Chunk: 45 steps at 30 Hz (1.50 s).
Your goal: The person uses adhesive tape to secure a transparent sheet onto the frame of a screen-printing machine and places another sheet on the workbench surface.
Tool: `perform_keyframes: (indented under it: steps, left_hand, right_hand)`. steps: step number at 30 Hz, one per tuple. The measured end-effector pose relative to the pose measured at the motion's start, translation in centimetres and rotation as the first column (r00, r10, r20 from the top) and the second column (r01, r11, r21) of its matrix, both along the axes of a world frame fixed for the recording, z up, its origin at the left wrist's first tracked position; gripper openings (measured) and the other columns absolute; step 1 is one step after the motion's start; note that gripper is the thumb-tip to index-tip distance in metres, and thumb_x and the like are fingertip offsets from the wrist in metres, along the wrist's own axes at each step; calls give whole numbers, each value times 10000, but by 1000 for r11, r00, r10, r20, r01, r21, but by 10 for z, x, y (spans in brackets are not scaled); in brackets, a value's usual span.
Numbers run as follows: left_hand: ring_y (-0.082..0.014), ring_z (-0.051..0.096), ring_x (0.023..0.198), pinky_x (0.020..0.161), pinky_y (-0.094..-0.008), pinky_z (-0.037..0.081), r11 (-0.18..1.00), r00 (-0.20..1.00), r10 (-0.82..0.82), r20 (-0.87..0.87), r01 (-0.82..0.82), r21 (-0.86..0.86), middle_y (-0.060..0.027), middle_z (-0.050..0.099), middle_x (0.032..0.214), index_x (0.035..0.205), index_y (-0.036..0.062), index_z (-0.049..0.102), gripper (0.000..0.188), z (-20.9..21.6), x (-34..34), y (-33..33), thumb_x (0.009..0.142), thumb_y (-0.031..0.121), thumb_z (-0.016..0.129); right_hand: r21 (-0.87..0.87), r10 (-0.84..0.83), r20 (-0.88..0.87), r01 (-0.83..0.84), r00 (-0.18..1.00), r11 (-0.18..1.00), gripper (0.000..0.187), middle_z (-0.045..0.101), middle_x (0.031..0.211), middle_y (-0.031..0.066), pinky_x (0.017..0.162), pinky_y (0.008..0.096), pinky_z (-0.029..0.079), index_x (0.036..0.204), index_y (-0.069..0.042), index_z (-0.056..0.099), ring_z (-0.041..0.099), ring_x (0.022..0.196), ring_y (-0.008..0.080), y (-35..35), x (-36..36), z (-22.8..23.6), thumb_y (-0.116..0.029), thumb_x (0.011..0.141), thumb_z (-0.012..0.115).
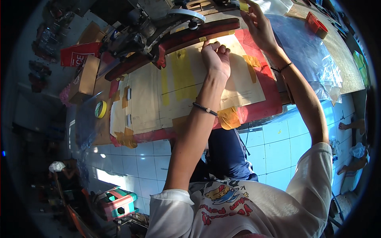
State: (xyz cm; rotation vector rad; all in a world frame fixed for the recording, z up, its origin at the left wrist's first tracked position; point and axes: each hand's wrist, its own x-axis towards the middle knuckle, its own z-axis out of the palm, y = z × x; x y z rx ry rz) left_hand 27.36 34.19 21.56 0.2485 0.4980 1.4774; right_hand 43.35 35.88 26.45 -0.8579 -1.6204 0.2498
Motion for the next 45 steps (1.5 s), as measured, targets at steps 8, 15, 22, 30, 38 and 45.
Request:
perform_keyframes:
  steps: [8,15,22,30,38,45]
  left_hand:
    - [-155,372,594,564,-299,350,963,963,-256,84,246,112,-30,396,729,978,178,461,316,4,2,-10,778,-65,487]
    - [-127,342,569,556,-290,337,971,974,-224,44,219,93,-3,374,706,1037,175,439,383,3,3,-13,743,-70,463]
    - [-126,329,538,535,-299,321,979,980,-199,-13,199,38,0,342,671,995,136,425,321,8,12,-17,731,-38,478]
    - [-112,310,521,511,-290,304,937,938,-347,12,346,46,5,355,626,650,125,365,171,10,14,-9,714,70,514]
    - [-109,247,494,471,-284,257,991,984,-133,122,132,21,32,275,611,637,163,322,201,8,13,-7,790,118,444]
    - [-92,245,481,463,-261,232,997,986,-60,155,67,-40,42,290,595,645,176,358,183,12,7,-8,800,90,402]
  right_hand:
    - [-52,22,3,-22,1000,998,431,475,911,71,638,307,452,1423,-49,419,481,708,114,9,-2,-14,-85,1012,541]
    - [50,-59,134,53,989,997,458,496,1007,70,727,294,478,1434,-61,418,496,845,128,16,8,-18,-14,992,532]
    - [-18,-103,138,107,985,994,451,508,982,60,726,285,477,1441,-60,414,511,827,126,25,26,-29,-31,1004,520]
    - [-210,-13,-70,-2,997,978,423,465,901,-4,722,248,459,1421,-96,410,483,795,88,35,25,-40,-4,1015,488]
    - [-92,221,-263,-252,939,963,348,472,886,9,754,274,459,1376,-113,471,476,789,124,34,20,-38,-115,1031,519]
    - [-242,-10,-73,-8,997,970,392,530,931,-40,520,184,290,1392,-119,470,373,629,3,24,6,-37,-217,1026,570]
